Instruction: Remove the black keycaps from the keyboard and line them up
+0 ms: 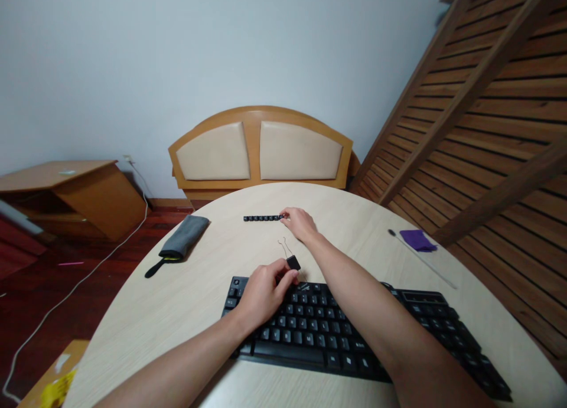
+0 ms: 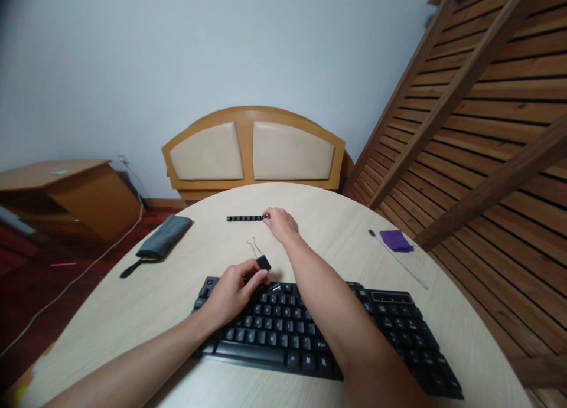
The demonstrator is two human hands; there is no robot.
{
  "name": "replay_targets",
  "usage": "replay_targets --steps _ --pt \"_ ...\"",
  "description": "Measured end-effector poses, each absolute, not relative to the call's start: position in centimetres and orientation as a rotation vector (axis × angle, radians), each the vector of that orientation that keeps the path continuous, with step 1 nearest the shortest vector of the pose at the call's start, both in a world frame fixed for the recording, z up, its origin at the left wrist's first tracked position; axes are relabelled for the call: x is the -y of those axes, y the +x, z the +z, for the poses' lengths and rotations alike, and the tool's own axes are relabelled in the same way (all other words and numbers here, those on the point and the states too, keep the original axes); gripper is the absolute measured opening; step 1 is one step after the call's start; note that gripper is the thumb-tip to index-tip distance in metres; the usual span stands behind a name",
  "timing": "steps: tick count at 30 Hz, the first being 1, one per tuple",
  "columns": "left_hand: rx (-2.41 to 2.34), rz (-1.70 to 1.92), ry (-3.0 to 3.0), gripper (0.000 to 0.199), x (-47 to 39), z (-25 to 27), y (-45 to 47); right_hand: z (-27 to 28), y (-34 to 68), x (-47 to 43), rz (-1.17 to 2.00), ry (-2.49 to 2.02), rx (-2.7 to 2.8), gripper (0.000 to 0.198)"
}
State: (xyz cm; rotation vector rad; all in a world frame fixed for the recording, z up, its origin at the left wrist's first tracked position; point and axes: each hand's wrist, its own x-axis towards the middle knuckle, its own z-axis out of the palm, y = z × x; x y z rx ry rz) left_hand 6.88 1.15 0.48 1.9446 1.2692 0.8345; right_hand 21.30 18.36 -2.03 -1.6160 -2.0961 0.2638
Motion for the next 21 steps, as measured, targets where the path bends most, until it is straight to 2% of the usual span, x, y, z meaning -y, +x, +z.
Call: replay_targets --steps 21 --pt "-1.272 0.836 1.971 0.031 -1.1 0.56 6.9 -1.72 21.17 -18.08 0.287 -1.631 2.125 0.027"
